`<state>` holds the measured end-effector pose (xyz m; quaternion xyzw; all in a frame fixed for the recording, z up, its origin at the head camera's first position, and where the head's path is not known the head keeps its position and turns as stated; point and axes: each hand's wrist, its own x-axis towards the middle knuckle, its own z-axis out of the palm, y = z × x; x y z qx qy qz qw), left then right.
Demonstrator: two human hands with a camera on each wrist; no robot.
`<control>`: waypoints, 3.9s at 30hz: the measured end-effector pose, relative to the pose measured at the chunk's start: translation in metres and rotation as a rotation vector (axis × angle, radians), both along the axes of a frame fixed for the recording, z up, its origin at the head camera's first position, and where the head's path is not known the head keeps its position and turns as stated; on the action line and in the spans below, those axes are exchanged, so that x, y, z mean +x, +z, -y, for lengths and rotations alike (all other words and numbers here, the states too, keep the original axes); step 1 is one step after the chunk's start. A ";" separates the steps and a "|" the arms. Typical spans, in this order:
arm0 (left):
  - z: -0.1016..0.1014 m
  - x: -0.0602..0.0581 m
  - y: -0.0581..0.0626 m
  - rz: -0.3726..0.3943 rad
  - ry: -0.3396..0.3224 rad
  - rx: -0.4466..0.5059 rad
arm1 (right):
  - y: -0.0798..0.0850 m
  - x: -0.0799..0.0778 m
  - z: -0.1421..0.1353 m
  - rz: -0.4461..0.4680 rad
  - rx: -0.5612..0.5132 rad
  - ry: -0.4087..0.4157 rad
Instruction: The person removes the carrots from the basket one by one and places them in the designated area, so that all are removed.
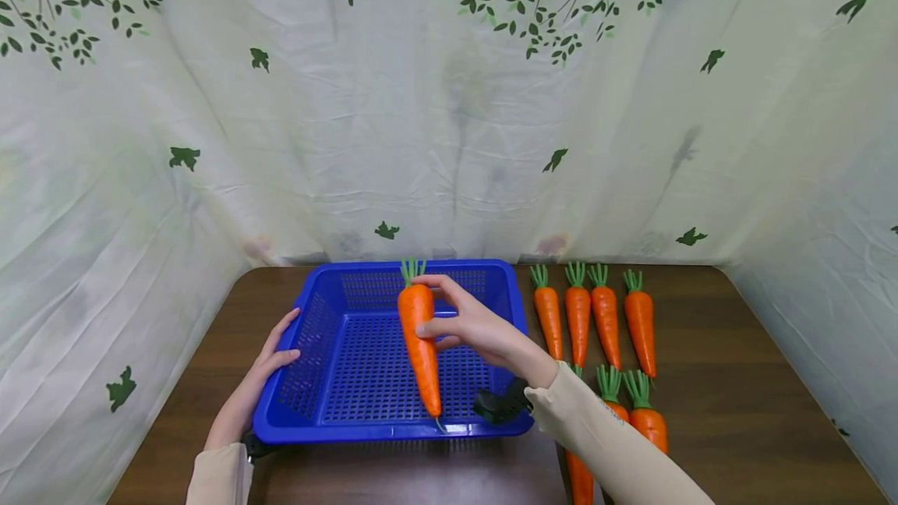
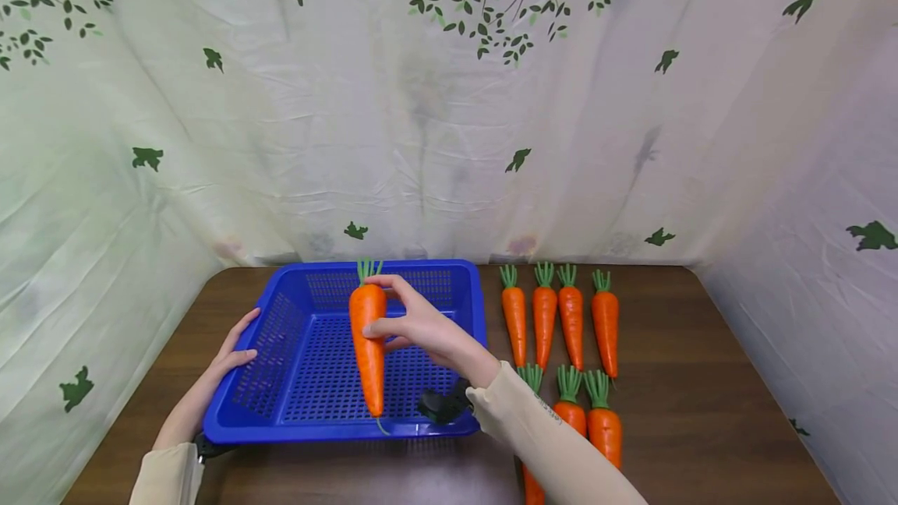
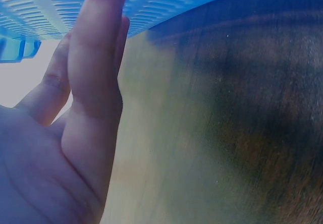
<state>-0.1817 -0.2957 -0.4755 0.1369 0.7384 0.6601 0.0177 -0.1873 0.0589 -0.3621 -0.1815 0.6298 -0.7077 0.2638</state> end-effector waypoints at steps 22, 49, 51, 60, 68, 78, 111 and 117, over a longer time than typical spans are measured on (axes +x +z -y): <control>0.000 -0.001 -0.004 -0.048 -0.012 0.026 | -0.001 0.012 -0.052 -0.063 0.075 -0.051; 0.000 0.000 -0.001 -0.022 -0.019 0.023 | -0.005 0.027 -0.100 -0.027 0.121 -0.106; -0.001 0.000 -0.001 -0.022 -0.013 0.019 | -0.006 0.028 -0.104 -0.027 0.114 -0.109; -0.001 -0.001 -0.001 -0.013 -0.003 0.017 | -0.009 0.033 -0.122 -0.045 0.130 -0.130; -0.001 -0.001 0.000 -0.007 -0.012 0.030 | -0.012 0.039 -0.143 -0.032 0.138 -0.152; 0.000 -0.002 -0.001 -0.010 -0.009 0.024 | -0.016 0.048 -0.166 -0.025 0.154 -0.194; 0.001 -0.003 -0.004 -0.062 -0.029 0.052 | -0.031 0.076 -0.222 0.019 0.204 -0.280; 0.009 -0.010 -0.014 -0.111 -0.119 0.100 | -0.035 0.081 -0.236 0.043 0.236 -0.300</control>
